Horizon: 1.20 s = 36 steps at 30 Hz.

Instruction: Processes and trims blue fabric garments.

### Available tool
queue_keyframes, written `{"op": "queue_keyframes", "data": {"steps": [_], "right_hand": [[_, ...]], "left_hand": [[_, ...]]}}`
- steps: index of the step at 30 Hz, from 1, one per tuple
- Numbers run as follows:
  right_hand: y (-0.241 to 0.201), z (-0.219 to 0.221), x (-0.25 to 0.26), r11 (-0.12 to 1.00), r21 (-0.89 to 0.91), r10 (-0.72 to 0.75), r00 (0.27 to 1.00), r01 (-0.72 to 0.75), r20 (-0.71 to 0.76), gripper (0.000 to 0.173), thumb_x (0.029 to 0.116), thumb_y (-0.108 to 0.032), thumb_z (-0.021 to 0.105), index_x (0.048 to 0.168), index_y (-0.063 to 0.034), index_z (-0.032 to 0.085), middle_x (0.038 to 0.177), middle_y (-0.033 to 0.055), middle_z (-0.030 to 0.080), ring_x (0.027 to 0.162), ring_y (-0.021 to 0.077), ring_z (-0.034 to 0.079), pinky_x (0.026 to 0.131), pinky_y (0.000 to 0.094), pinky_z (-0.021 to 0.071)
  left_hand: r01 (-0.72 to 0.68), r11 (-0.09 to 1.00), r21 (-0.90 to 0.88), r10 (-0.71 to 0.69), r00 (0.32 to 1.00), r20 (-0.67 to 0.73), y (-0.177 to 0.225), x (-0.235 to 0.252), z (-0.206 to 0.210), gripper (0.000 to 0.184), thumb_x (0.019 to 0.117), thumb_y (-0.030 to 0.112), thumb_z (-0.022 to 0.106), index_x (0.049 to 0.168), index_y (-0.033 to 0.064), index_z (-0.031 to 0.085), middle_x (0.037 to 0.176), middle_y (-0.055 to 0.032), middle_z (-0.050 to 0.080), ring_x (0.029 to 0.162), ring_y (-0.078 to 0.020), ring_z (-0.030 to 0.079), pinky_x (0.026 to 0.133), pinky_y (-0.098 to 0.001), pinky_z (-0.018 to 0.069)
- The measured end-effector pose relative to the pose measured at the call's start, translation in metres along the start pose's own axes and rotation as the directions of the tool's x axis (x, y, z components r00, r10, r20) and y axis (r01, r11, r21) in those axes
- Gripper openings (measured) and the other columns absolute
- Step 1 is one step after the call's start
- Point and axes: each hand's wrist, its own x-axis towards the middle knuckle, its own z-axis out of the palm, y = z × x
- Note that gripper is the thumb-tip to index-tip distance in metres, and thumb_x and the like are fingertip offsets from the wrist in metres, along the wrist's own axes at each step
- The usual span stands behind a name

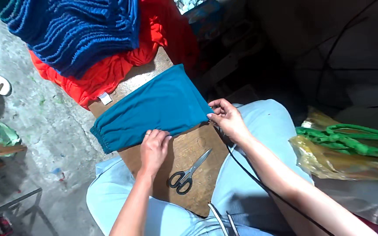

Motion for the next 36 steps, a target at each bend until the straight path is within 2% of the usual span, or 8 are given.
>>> {"op": "queue_keyframes", "data": {"steps": [5, 9, 12, 15, 18, 24, 29, 36], "right_hand": [[0.008, -0.001, 0.000, 0.995, -0.019, -0.099, 0.995, 0.100, 0.018, 0.023, 0.0943, 0.004, 0.063, 0.116, 0.0020, 0.056, 0.090, 0.0107, 0.059, 0.069, 0.0124, 0.058, 0.065, 0.0296, 0.0514], [0.013, -0.004, -0.002, 0.945, -0.197, -0.251, 0.965, 0.260, 0.071, 0.008, 0.0930, 0.007, 0.059, 0.099, 0.0046, 0.064, 0.097, 0.0172, 0.064, 0.088, 0.0245, 0.063, 0.079, 0.0419, 0.0519], [0.016, -0.002, -0.007, 0.923, -0.240, -0.289, 0.953, 0.302, 0.086, 0.011, 0.0960, 0.002, 0.060, 0.104, 0.0036, 0.069, 0.102, 0.0198, 0.066, 0.093, 0.0300, 0.065, 0.083, 0.0467, 0.0534], [0.021, 0.002, -0.013, 0.943, -0.183, -0.278, 0.960, 0.277, 0.016, 0.016, 0.0996, -0.014, 0.063, 0.104, 0.0001, 0.070, 0.098, 0.0145, 0.064, 0.079, 0.0201, 0.060, 0.071, 0.0368, 0.0502], [0.023, 0.006, -0.018, 0.952, -0.174, -0.258, 0.966, 0.253, -0.007, 0.023, 0.0941, -0.022, 0.074, 0.101, -0.0010, 0.070, 0.098, 0.0154, 0.064, 0.079, 0.0246, 0.064, 0.069, 0.0423, 0.0547], [0.020, 0.010, -0.024, 0.977, -0.158, -0.148, 0.989, 0.144, -0.015, 0.022, 0.0879, -0.019, 0.080, 0.097, -0.0019, 0.072, 0.108, 0.0150, 0.065, 0.093, 0.0263, 0.064, 0.080, 0.0445, 0.0534], [0.023, 0.011, -0.025, 0.985, -0.114, -0.130, 0.991, 0.127, -0.017, 0.014, 0.0891, -0.015, 0.078, 0.097, -0.0043, 0.074, 0.109, 0.0129, 0.065, 0.095, 0.0229, 0.065, 0.081, 0.0407, 0.0552], [0.023, 0.010, -0.028, 0.991, -0.085, -0.107, 0.994, 0.104, -0.033, 0.008, 0.0922, -0.010, 0.074, 0.096, -0.0034, 0.072, 0.106, 0.0122, 0.066, 0.090, 0.0197, 0.065, 0.078, 0.0361, 0.0551]], "left_hand": [[0.164, 0.974, -0.159, -0.153, 0.985, 0.083, -0.002, 0.012, -0.016, 0.012, 0.0957, 0.010, 0.069, 0.100, 0.0016, 0.077, 0.098, -0.0154, 0.072, 0.093, -0.0320, 0.068, 0.085, -0.0501, 0.0535], [-0.012, 0.999, 0.033, 0.007, 0.990, 0.142, 0.001, 0.005, -0.014, 0.015, 0.0958, 0.016, 0.070, 0.099, 0.0023, 0.076, 0.095, -0.0159, 0.070, 0.093, -0.0358, 0.068, 0.081, -0.0517, 0.0556], [-0.101, 0.981, 0.165, 0.083, 0.990, 0.111, 0.016, 0.011, -0.015, 0.028, 0.0966, 0.028, 0.065, 0.104, 0.0033, 0.077, 0.103, -0.0161, 0.071, 0.096, -0.0368, 0.068, 0.080, -0.0527, 0.0550], [-0.105, 0.982, 0.157, 0.106, 0.994, 0.006, 0.034, 0.050, -0.017, 0.027, 0.1027, 0.021, 0.057, 0.115, 0.0022, 0.073, 0.120, -0.0173, 0.069, 0.112, -0.0375, 0.065, 0.093, -0.0543, 0.0503], [-0.054, 0.991, 0.124, 0.061, 0.996, -0.058, 0.029, 0.105, -0.001, 0.029, 0.1038, 0.015, 0.053, 0.124, 0.0032, 0.071, 0.135, -0.0196, 0.064, 0.129, -0.0411, 0.057, 0.106, -0.0596, 0.0428], [0.129, 0.989, 0.074, -0.121, 0.987, -0.107, 0.011, 0.172, 0.013, 0.025, 0.1002, 0.014, 0.062, 0.118, -0.0008, 0.071, 0.113, -0.0262, 0.067, 0.111, -0.0470, 0.061, 0.093, -0.0628, 0.0457], [0.068, 0.990, 0.121, -0.051, 0.989, -0.140, 0.001, 0.175, 0.026, 0.011, 0.0951, 0.009, 0.067, 0.099, 0.0004, 0.073, 0.096, -0.0222, 0.067, 0.097, -0.0432, 0.064, 0.083, -0.0598, 0.0465], [0.068, 0.990, 0.126, -0.041, 0.978, -0.203, -0.001, 0.173, 0.021, 0.016, 0.0977, 0.011, 0.060, 0.101, -0.0025, 0.068, 0.094, -0.0237, 0.068, 0.095, -0.0445, 0.064, 0.084, -0.0606, 0.0445]]}}
